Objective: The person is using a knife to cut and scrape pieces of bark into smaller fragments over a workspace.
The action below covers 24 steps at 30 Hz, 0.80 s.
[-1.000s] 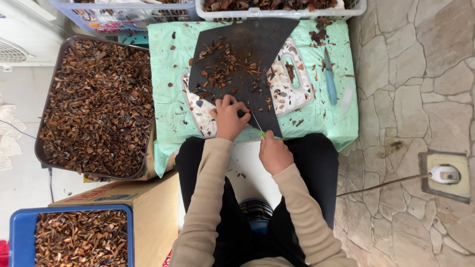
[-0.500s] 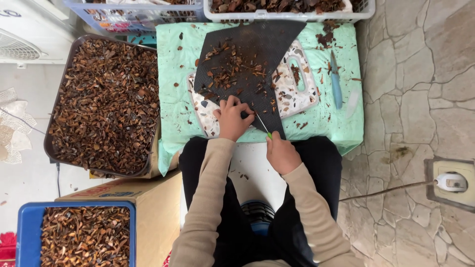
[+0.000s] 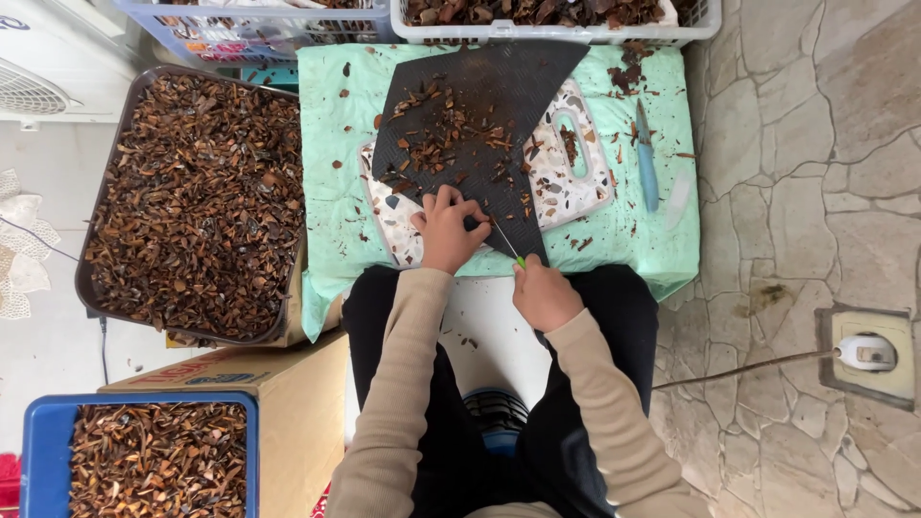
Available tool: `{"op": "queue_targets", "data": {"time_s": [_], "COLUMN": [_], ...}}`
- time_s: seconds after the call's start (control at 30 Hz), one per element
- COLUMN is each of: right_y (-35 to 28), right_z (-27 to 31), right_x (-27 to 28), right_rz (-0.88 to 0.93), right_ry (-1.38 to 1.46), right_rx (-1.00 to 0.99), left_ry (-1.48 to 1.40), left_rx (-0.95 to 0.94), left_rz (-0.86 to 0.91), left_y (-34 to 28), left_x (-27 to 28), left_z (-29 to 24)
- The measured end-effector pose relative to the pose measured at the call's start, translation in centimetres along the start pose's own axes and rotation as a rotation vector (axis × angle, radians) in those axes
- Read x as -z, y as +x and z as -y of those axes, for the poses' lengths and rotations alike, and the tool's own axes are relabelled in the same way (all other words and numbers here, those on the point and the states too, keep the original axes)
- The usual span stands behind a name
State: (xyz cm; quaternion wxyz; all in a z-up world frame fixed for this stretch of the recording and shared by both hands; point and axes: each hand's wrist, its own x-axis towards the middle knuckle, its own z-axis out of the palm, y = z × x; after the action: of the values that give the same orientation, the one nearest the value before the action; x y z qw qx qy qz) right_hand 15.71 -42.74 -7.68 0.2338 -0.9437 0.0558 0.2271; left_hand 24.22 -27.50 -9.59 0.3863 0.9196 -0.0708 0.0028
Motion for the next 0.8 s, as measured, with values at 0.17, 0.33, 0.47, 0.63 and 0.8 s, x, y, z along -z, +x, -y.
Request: {"op": "queue_targets", "data": {"time_s": [0.17, 0.33, 0.47, 0.63, 0.8], "right_y": [0.1, 0.7, 0.3, 0.1, 2.6], "right_z": [-0.9, -2.1, -0.6, 0.2, -3.9], "right_x": [-2.2, -1.4, -1.1, -3.8, -3.4], "right_rz": [-0.038, -0.079, -0.162, -0.276, -0.134], "right_ry": [0.102, 0.187, -0.029, -0.273, 0.202], "right_rx": [-0.013, 0.053, 0.061, -0.008, 0.111], "left_ry": [0.042, 0.055, 0.084, 0.106, 0.188], "left_rx": [-0.015, -0.002, -0.020, -0.040, -0.006], "left_rz": [-0.004, 0.028, 0.026, 0.021, -0.014], "left_y": [0.0, 0.1, 0.0, -0.3, -0.8], "left_x": [-0.7, -1.0, -1.0, -0.9, -1.0], "left_z": [0.7, 1.0, 0.7, 1.0, 0.4]}}
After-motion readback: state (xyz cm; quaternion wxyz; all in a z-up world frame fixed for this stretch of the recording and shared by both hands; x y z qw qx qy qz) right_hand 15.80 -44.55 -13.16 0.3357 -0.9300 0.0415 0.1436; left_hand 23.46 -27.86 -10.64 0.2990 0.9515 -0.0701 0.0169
